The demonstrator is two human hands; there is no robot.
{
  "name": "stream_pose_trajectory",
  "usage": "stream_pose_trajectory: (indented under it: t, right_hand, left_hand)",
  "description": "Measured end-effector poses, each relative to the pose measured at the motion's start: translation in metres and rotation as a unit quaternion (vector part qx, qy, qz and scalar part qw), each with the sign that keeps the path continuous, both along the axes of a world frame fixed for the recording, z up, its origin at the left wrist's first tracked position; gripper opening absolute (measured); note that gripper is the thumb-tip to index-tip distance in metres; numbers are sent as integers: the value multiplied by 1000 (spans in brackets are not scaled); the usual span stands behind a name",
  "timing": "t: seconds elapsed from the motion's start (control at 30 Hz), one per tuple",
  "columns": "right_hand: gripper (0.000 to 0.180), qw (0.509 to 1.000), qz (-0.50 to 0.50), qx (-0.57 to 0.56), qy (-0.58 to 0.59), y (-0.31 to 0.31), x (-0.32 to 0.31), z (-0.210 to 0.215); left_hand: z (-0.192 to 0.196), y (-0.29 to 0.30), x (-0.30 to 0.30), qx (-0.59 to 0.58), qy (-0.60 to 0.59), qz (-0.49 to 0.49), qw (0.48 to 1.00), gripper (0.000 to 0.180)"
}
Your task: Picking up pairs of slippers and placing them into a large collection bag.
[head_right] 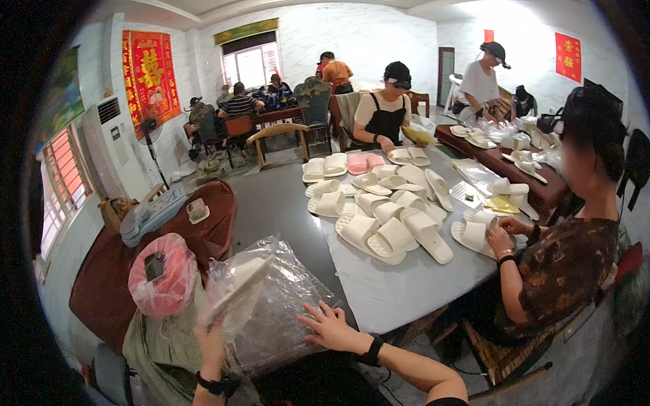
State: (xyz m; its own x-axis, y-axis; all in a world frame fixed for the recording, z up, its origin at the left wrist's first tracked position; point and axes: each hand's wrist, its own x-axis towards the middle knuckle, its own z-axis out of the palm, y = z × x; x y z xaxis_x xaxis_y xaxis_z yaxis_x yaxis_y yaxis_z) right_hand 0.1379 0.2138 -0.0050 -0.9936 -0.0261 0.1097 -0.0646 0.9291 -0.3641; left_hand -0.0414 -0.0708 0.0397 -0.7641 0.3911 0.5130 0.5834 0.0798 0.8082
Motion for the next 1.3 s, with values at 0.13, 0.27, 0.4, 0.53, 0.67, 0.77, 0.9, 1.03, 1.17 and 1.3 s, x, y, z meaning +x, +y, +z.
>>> stream_pose_trajectory:
  t: [0.13, 0.27, 0.4, 0.53, 0.67, 0.77, 0.9, 1.03, 1.17, 1.3]
  right_hand:
    - [63, 996, -3, 76, 43, 9, 8, -23]
    - [65, 995, 3, 71, 64, 8, 4, -28]
    - [69, 993, 19, 43, 105, 2, -7, -28]
    - [67, 985, 1, -6, 171, 14, 4, -10]
    - [58, 988, -23, 19, 154, 11, 8, -4]
    - [53, 990, -4, 17, 143, 7, 0, -15]
    - [51, 992, 0, 13, 127, 6, 3, -15]
    - [51, 992, -2, 12, 127, 14, 8, -17]
    - [51, 992, -12, 21, 121, 15, 9, -14]
    - [52, 994, -8, 31, 104, 8, 6, -11]
  left_hand:
    - [17, -37, 25, 180, -176, 36, 967, 31]
    - [24, -101, 51, 221, -234, 54, 945, 34]
    - [40, -147, 93, 292, -270, 140, 907, 34]
    - [62, -197, 116, 274, -201, 225, 913, 32]
    - [92, -250, 135, 264, -138, 358, 885, 30]
    - [75, -286, 155, 210, -139, 403, 880, 27]
    - [20, -299, 147, 78, -291, 387, 871, 21]
    - [-47, -274, 109, 133, -430, 284, 847, 26]
    - [-91, -272, 64, 39, -525, 276, 804, 27]
    - [-132, -268, 32, 122, -553, 279, 775, 21]
